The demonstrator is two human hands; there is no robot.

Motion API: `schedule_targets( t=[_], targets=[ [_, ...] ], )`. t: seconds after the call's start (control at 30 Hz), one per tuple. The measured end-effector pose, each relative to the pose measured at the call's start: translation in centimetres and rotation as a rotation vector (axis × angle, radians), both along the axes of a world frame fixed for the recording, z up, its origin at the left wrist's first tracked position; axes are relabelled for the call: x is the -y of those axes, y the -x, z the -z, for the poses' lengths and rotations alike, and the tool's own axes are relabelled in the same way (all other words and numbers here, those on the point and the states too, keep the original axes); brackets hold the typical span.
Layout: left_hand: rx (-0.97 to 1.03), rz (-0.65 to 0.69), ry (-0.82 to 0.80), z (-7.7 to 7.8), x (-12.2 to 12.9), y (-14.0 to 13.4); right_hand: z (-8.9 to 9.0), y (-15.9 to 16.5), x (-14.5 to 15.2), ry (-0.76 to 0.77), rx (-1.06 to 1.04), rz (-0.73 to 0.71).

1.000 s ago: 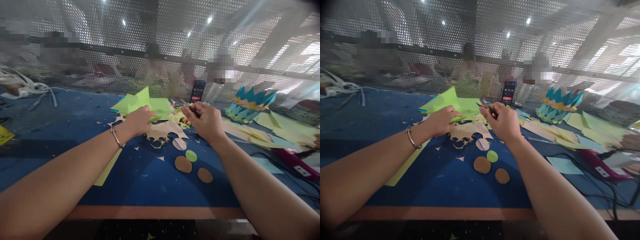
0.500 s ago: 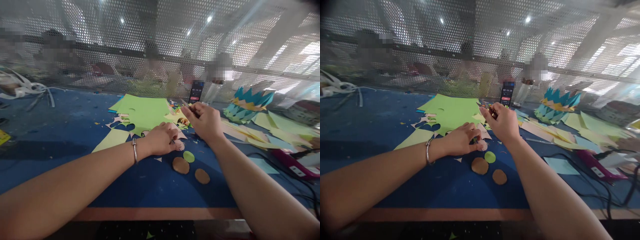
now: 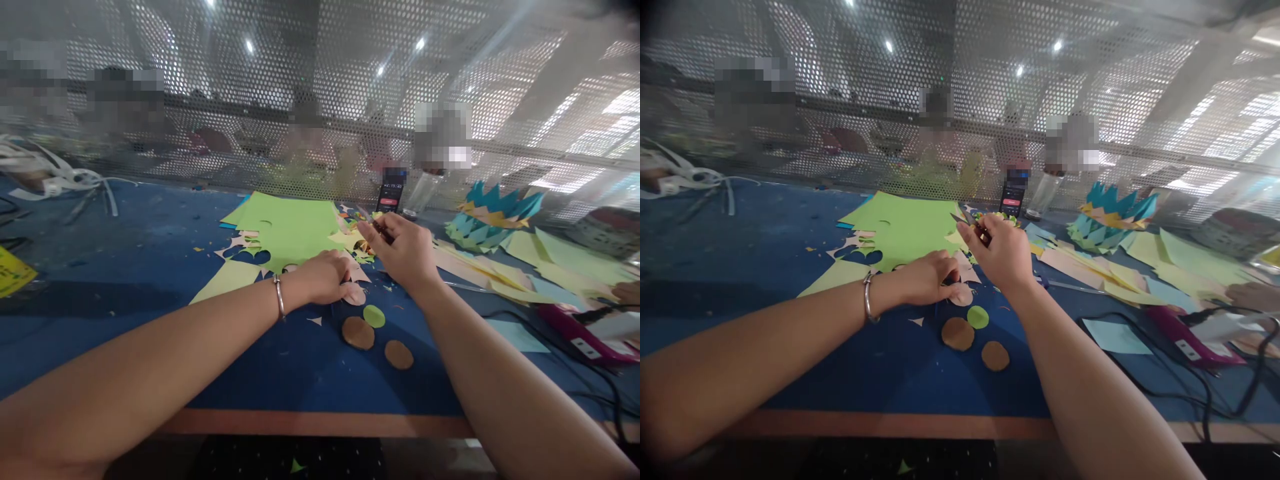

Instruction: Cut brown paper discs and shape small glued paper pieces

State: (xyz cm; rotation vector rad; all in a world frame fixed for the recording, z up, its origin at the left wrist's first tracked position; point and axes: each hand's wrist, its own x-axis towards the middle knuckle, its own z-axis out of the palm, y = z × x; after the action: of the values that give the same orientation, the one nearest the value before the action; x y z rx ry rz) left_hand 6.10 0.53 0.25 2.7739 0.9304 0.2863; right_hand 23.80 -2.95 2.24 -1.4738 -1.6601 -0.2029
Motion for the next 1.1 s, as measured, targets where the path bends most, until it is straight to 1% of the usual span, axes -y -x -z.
schedule_targets(
  t=[0.1,0.2,0.27,0.33,0.37,0.4,0.43,0.5,0.53,0.6,0.63,0.7,0.73,0.8,0.9,0.97,1.1],
  targets=[
    [-0.012,0.02,0.082,-0.2,-0.3,-0.8,0.0,0.0,0.0,0.0,-0.003,-0.011],
    [0.017,0.022,0.142,-0.1,-0.7,-0.9,0.0,0.0,0.1,0.001,0.0,-0.001],
    [0.081,0.001,0.139,-0.4,-0.6,-0.2,-0.1,0.0,0.1,0.002,0.005,0.004],
    [0.165,-0.013,0.087,-1.2,-0.1,1.0,-0.2,-0.1,0.1,0.011,0.012,0.0],
    [0.228,-0.018,0.033,-1.7,0.2,1.9,-0.2,-0.1,0.1,0.025,0.017,-0.005],
    [0.339,0.005,-0.05,-2.3,0.5,2.8,-0.2,0.0,0.1,0.051,0.028,-0.004],
    [0.45,0.014,-0.1,-2.9,0.9,3.7,-0.3,0.2,0.2,0.092,0.042,0.0],
    [0.627,-0.042,-0.129,-4.0,1.4,5.3,-0.2,0.7,0.3,0.223,0.08,0.007],
    [0.69,-0.097,-0.108,-4.5,1.5,6.0,-0.2,1.2,0.4,0.304,0.105,0.001],
    [0.859,-0.188,-0.02,-4.8,1.4,6.9,0.0,2.4,0.8,0.453,0.173,-0.044],
    [0.956,-0.223,0.061,-4.7,1.1,7.1,0.2,3.1,1.1,0.498,0.214,-0.081],
    [1.108,-0.267,0.27,-4.0,0.5,7.3,0.7,4.7,1.9,0.544,0.258,-0.16],
    [1.162,-0.264,0.373,-3.4,0.2,7.3,0.9,5.5,2.4,0.559,0.261,-0.186],
    [1.167,-0.25,0.546,-2.1,-0.3,7.2,1.4,7.0,3.2,0.574,0.25,-0.275],
    [1.108,-0.275,0.738,-0.5,-0.3,7.2,2.0,8.7,4.3,0.655,0.205,-0.382],
    [1.063,-0.298,0.811,-0.1,-0.1,7.3,2.2,9.2,4.8,0.678,0.207,-0.422],
    [1.017,-0.332,0.907,-0.6,0.4,7.6,2.0,9.1,5.2,0.641,0.232,-0.415]
  ],
)
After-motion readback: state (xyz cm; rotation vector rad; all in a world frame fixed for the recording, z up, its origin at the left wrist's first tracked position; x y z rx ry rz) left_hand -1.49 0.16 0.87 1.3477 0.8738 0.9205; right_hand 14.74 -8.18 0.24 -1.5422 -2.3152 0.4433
